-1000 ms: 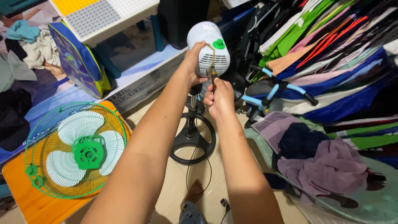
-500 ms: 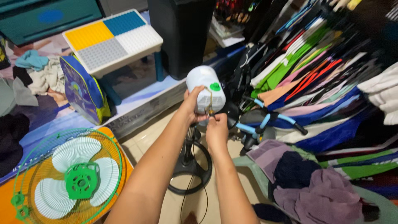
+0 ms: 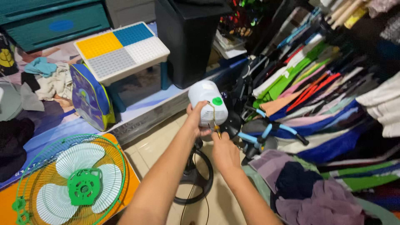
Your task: The person disassembles a standing fan, removes the motor housing, and uses a screwdriver to adjust internal components. They then reassemble the fan by attaching the motor housing back to the stand and securing it with screws.
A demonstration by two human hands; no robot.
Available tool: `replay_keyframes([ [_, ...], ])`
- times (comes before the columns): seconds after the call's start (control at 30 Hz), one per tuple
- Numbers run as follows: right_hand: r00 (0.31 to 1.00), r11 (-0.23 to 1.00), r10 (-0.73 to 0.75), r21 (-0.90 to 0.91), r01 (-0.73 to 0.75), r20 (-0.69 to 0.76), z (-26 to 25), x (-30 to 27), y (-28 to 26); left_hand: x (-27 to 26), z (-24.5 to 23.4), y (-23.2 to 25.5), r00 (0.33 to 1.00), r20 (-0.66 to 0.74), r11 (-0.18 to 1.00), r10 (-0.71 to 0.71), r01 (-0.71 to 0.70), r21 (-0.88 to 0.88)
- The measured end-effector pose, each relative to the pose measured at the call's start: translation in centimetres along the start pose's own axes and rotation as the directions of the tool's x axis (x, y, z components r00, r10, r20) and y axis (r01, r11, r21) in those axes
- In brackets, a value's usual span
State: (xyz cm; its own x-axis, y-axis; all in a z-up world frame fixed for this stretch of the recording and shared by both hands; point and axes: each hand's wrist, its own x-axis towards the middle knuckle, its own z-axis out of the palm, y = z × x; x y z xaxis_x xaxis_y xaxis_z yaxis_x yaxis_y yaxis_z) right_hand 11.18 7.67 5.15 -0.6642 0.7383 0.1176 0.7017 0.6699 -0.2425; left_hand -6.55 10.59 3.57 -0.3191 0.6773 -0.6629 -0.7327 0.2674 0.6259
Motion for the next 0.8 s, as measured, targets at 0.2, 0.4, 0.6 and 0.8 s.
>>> replay_keyframes([
  [0.2, 0.904, 0.270, 0.419, 0.937, -0.219, 0.091, 4.8, -1.1, 1.9, -0.5, -0.2, -2.4, 0.999, 0.028, 1.000, -0.026, 0.026, -0.016],
  [0.4, 0.752, -0.774, -0.118, 0.414, -0.479, 0.648, 6.1, -2.2, 5.7, -0.4, 0.5, -5.0, 0.997, 0.039, 0.997, 0.069, -0.068, -0.031],
  [0.6, 0.715, -0.289, 0.226, 0.747, -0.599, 0.661, 6.9, -2.9, 5.5, -3.1, -0.2, -4.6, 0.998, 0.056, 0.999, -0.018, 0.015, 0.045],
  [0.8, 0.871, 0.583, 0.472, 0.693, -0.424, 0.136, 9.6, -6.3, 3.1, -6.1, -2.5, -5.3, 0.996, 0.077, 0.997, -0.052, 0.048, 0.060],
])
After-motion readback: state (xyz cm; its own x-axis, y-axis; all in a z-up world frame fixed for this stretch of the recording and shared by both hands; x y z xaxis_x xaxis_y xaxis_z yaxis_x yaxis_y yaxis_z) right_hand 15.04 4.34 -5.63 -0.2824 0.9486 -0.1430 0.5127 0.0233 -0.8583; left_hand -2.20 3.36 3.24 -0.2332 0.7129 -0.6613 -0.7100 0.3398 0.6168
